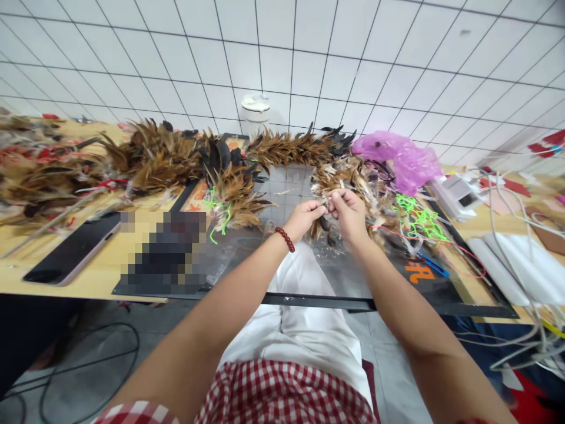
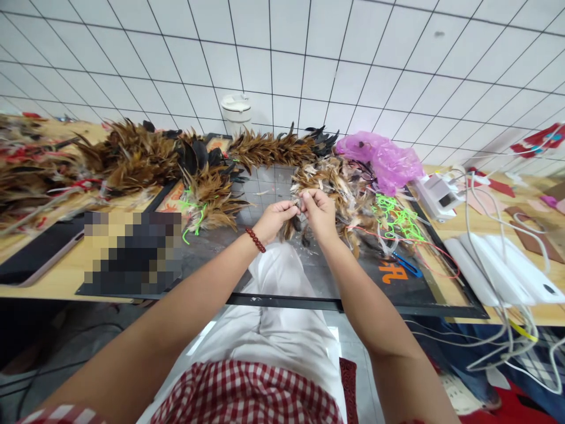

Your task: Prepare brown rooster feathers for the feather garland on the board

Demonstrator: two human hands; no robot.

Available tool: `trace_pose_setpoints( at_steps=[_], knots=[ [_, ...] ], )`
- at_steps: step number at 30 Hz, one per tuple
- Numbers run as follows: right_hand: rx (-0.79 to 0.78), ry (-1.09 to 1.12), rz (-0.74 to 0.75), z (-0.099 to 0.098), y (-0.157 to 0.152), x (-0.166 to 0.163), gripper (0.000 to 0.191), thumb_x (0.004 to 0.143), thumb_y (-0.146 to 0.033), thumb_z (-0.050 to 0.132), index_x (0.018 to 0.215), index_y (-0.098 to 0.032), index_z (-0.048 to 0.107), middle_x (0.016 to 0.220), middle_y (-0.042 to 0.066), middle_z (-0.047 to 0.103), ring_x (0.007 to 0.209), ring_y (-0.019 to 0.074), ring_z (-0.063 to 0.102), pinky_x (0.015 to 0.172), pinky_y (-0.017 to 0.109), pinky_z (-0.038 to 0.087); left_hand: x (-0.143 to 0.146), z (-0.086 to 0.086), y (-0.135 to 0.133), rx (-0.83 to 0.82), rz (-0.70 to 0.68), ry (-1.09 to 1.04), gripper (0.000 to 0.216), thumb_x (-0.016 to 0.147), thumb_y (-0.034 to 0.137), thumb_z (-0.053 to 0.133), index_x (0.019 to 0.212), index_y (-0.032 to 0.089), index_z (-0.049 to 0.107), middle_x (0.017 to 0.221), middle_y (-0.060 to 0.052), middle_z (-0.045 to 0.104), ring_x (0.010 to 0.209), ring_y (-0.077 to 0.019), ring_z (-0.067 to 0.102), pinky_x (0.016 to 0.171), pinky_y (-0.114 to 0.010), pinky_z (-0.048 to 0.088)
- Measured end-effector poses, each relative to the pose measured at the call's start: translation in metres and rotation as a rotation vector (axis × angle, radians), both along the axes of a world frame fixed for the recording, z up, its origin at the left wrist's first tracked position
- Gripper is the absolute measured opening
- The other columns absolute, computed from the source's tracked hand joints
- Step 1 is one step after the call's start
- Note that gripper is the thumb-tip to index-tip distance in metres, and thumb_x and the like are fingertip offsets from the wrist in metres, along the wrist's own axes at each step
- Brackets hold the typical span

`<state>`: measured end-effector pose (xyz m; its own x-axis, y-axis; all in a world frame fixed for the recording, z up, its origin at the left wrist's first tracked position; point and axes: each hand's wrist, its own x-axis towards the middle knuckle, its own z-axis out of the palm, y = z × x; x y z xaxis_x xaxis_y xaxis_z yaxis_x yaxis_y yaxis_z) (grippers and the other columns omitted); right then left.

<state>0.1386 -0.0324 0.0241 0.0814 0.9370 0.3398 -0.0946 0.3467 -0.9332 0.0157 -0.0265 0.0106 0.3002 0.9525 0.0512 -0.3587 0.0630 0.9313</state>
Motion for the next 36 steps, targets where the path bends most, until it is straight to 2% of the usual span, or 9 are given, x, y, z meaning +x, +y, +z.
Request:
trace_pose_setpoints(
  at_steps=[6, 10, 13, 17, 20, 23, 27, 31, 36],
  knots=[
    [0.035, 0.046, -0.023, 0.002, 0.004, 0.009, 0.027, 0.079, -0.046, 0.066, 0.079, -0.019, 0.062, 0.055, -0.005, 0.048, 0.043, 0.0052, 0.035, 0.041, 0.020, 0.024, -0.002, 0.004, -0.002, -0.055, -0.016, 0.017, 0.019, 0.081, 0.022, 0.063, 0.065, 0.012, 0.058, 0.053, 0.003, 0.050, 0.047, -0.0046, 0.047, 0.050, -0.017, 0.036],
    [0.003, 0.151, -0.070, 0.009, 0.007, 0.020, 0.030, 0.076, -0.049, 0.067, 0.078, -0.021, 0.056, 0.052, -0.008, 0.040, 0.040, 0.0045, 0.028, 0.038, 0.019, 0.018, -0.007, 0.004, 0.005, -0.118, 0.108, -0.098, 0.018, 0.082, 0.021, 0.060, 0.067, 0.013, 0.056, 0.054, 0.004, 0.048, 0.047, -0.0044, 0.046, 0.049, -0.017, 0.036],
    [-0.028, 0.157, -0.048, 0.013, 0.007, 0.025, 0.030, 0.074, -0.048, 0.068, 0.079, -0.020, 0.057, 0.052, -0.007, 0.044, 0.039, 0.0043, 0.029, 0.038, 0.019, 0.019, -0.010, 0.005, 0.008, -0.139, 0.193, -0.139, 0.016, 0.081, 0.022, 0.062, 0.068, 0.014, 0.057, 0.060, 0.003, 0.053, 0.048, -0.0047, 0.047, 0.049, -0.018, 0.038],
    [-0.067, 0.093, 0.003, 0.010, 0.004, 0.019, 0.030, 0.074, -0.048, 0.068, 0.081, -0.020, 0.060, 0.056, -0.005, 0.051, 0.042, 0.0054, 0.035, 0.039, 0.020, 0.024, -0.008, 0.010, 0.003, -0.129, 0.063, -0.102, 0.013, 0.077, 0.020, 0.066, 0.068, 0.012, 0.062, 0.068, -0.001, 0.061, 0.051, -0.0067, 0.052, 0.052, -0.020, 0.041],
    [-0.066, 0.037, 0.029, 0.005, 0.003, 0.012, 0.030, 0.077, -0.049, 0.065, 0.081, -0.021, 0.059, 0.058, -0.005, 0.051, 0.043, 0.0060, 0.036, 0.041, 0.021, 0.027, -0.004, 0.010, -0.002, -0.117, -0.034, -0.027, 0.014, 0.075, 0.020, 0.069, 0.066, 0.010, 0.064, 0.061, -0.002, 0.061, 0.051, -0.0075, 0.053, 0.054, -0.020, 0.041],
    [-0.075, 0.035, 0.048, 0.004, 0.002, 0.011, 0.029, 0.076, -0.049, 0.065, 0.081, -0.021, 0.059, 0.060, -0.004, 0.052, 0.044, 0.0060, 0.037, 0.042, 0.021, 0.027, -0.004, 0.009, -0.002, -0.147, -0.008, -0.041, 0.015, 0.076, 0.021, 0.069, 0.067, 0.010, 0.064, 0.055, -0.001, 0.059, 0.049, -0.0072, 0.052, 0.051, -0.019, 0.039],
    [-0.095, 0.111, 0.060, 0.007, 0.003, 0.014, 0.027, 0.073, -0.044, 0.068, 0.076, -0.019, 0.060, 0.061, -0.003, 0.055, 0.045, 0.0054, 0.037, 0.043, 0.021, 0.024, -0.010, 0.010, 0.003, -0.224, 0.031, -0.203, 0.013, 0.077, 0.023, 0.067, 0.072, 0.012, 0.062, 0.054, 0.001, 0.056, 0.049, -0.0073, 0.052, 0.050, -0.019, 0.040],
    [-0.097, 0.154, 0.014, 0.006, 0.006, 0.017, 0.026, 0.070, -0.042, 0.071, 0.074, -0.019, 0.060, 0.053, -0.006, 0.045, 0.042, 0.0050, 0.030, 0.042, 0.021, 0.018, -0.017, 0.014, 0.006, -0.272, 0.016, -0.382, 0.017, 0.077, 0.026, 0.068, 0.072, 0.015, 0.056, 0.060, 0.002, 0.056, 0.052, -0.0076, 0.053, 0.053, -0.020, 0.044],
    [-0.047, -0.054, -0.023, -0.001, 0.006, 0.015, 0.031, 0.074, -0.049, 0.068, 0.079, -0.019, 0.064, 0.054, -0.006, 0.044, 0.048, 0.0069, 0.033, 0.047, 0.022, 0.024, -0.016, 0.015, 0.005, -0.261, 0.035, -0.288, 0.018, 0.077, 0.026, 0.068, 0.071, 0.014, 0.057, 0.058, 0.001, 0.056, 0.049, -0.0074, 0.052, 0.049, -0.020, 0.041]
  ],
)
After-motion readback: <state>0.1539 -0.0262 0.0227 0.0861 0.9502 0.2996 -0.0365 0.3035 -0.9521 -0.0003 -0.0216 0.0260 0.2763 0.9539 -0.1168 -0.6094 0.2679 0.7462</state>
